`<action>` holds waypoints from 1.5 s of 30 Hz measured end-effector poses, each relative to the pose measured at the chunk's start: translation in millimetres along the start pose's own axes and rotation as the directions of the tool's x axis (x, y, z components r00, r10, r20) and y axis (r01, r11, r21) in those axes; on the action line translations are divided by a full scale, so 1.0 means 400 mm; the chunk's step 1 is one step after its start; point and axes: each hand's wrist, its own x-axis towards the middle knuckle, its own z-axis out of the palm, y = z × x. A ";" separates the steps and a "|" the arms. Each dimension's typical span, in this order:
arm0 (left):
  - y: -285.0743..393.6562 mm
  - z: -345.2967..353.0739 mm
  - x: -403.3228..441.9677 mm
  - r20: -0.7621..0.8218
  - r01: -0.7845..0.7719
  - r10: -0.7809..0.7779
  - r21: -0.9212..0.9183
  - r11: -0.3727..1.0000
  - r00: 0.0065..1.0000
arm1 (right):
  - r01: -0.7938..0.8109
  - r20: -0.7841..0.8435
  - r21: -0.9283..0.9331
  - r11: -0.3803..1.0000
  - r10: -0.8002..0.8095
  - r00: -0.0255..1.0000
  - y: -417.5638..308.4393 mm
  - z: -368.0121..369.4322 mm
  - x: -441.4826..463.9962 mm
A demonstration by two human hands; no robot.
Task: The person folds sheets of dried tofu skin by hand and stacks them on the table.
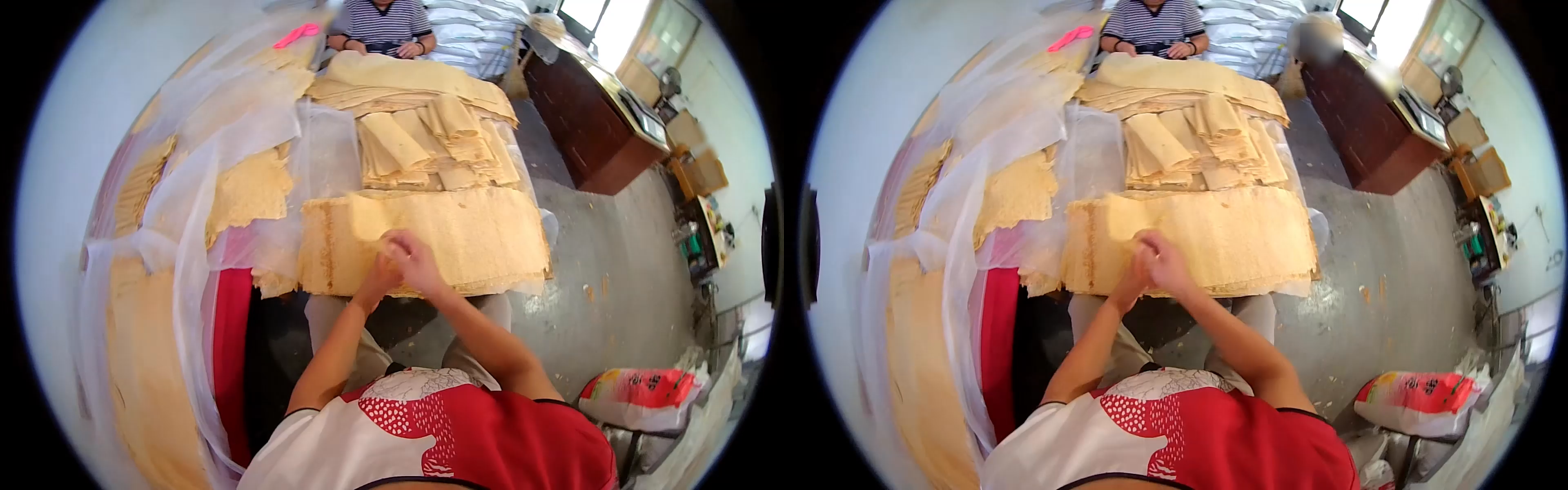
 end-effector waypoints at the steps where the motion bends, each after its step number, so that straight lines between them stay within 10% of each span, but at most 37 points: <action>1: -0.024 0.003 -0.020 0.043 -0.050 0.057 -0.143 0.988 0.997 | 0.047 0.011 -0.086 0.995 -0.046 0.999 -0.017 -0.001 -0.040; 5: -0.109 -0.078 -0.037 0.129 0.040 0.045 -0.592 0.805 0.991 | 0.059 0.183 -0.291 0.955 -0.005 0.983 0.043 -0.039 -0.220; 8: -0.109 -0.118 -0.002 0.081 0.174 -0.156 -0.594 0.785 0.984 | 0.300 0.435 -0.488 0.820 -0.070 0.898 0.101 -0.069 -0.274; 12: 0.016 -0.018 0.039 -0.072 -0.002 -0.040 -0.507 0.862 0.997 | 0.325 0.293 -0.691 0.646 -0.162 0.942 0.201 -0.103 -0.198; 14: 0.129 0.045 0.052 -0.058 -0.056 0.031 -0.497 0.866 0.998 | 0.004 0.176 -0.908 0.419 0.374 0.911 0.206 -0.147 -0.126; 16: 0.216 0.082 0.074 -0.046 -0.118 0.110 -0.492 0.862 0.993 | 0.029 -0.030 -0.957 0.289 -0.197 0.980 0.318 -0.202 -0.114; 23: 0.402 0.164 0.151 -0.004 -0.272 0.304 -0.461 0.845 0.953 | -0.274 -0.231 -0.890 0.364 0.159 0.960 0.318 -0.363 -0.033; 26: 0.490 0.223 0.131 0.009 -0.307 0.363 -0.515 0.800 0.932 | -0.622 -0.319 -0.075 0.779 0.572 0.755 0.347 -0.468 0.024; 27: 0.520 0.240 0.118 -0.009 -0.332 0.389 -0.541 0.773 0.921 | -0.618 -0.324 -0.069 0.783 0.568 0.757 0.344 -0.487 0.020; 30: 0.571 0.224 0.070 -0.034 -0.348 0.427 -0.639 0.686 0.904 | -0.516 -0.028 0.735 0.439 0.781 0.624 0.421 -0.560 0.008; 35: 0.489 0.071 0.026 -0.149 -0.441 0.442 -0.580 0.686 0.884 | -0.275 -0.145 0.800 0.533 0.617 0.773 0.364 -0.561 -0.038; 37: 0.384 -0.057 0.030 -0.243 -0.378 0.294 -0.487 0.787 0.924 | 0.070 -0.262 0.913 0.401 0.448 0.855 0.414 -0.569 -0.013; 45: -0.049 -0.373 -0.041 -0.473 0.085 -0.161 -0.178 0.980 0.866 | 0.223 -0.412 0.888 0.403 0.479 0.775 0.383 -0.615 -0.033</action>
